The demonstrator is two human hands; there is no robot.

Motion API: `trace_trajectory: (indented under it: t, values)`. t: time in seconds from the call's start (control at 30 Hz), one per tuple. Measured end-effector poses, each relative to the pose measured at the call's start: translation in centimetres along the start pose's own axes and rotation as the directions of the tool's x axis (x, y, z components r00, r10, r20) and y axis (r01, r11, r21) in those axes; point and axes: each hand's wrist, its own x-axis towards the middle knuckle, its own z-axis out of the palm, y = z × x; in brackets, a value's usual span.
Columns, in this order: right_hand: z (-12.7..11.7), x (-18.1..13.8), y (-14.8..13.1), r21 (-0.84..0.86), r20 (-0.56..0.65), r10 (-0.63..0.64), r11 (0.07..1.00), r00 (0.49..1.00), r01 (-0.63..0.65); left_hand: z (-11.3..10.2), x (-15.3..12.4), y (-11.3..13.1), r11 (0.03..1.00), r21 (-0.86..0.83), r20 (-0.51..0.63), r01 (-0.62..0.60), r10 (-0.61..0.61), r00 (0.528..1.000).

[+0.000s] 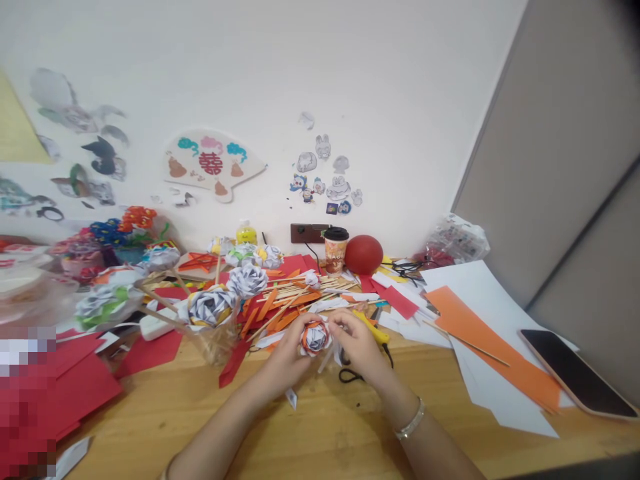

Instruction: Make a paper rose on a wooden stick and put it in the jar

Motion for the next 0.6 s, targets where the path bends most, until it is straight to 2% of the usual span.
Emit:
trace_trajectory:
  t: [0.13, 0.2, 0.3, 0.43, 0.6]
  values:
    - [0.1, -0.2, 0.1, -0.224, -0.048, -0.063, 0.973, 0.997, 0.051, 0.1, 0.1, -0.3, 0.991, 0.099, 0.031, -0.084, 0.082, 0.996]
    - [0.0, -0.2, 0.0, -0.337, -0.028, -0.106, 0.937, 0.994, 0.090, 0.1, 0.2, -0.5, 0.984, 0.130, 0.051, -0.125, 0.119, 0.992]
    - [-0.3, -0.2, -0.2, -0.415, 0.048, -0.141, 0.897, 0.989, 0.148, 0.2, 0.1, -0.5, 0.982, 0.130, 0.067, -0.140, 0.132, 0.989]
    - [-0.7, 0.0, -0.6, -0.324, 0.148, -0.190, 0.918, 0.971, 0.229, -0.1, -0.1, 0.1, 0.995, 0.078, 0.075, -0.066, 0.060, 0.995]
    - [-0.5, 0.1, -0.2, -0.126, 0.035, -0.041, 0.991, 0.999, 0.045, -0.4, 0.0, 1.1, 0.999, -0.032, 0.095, 0.002, 0.001, 0.996]
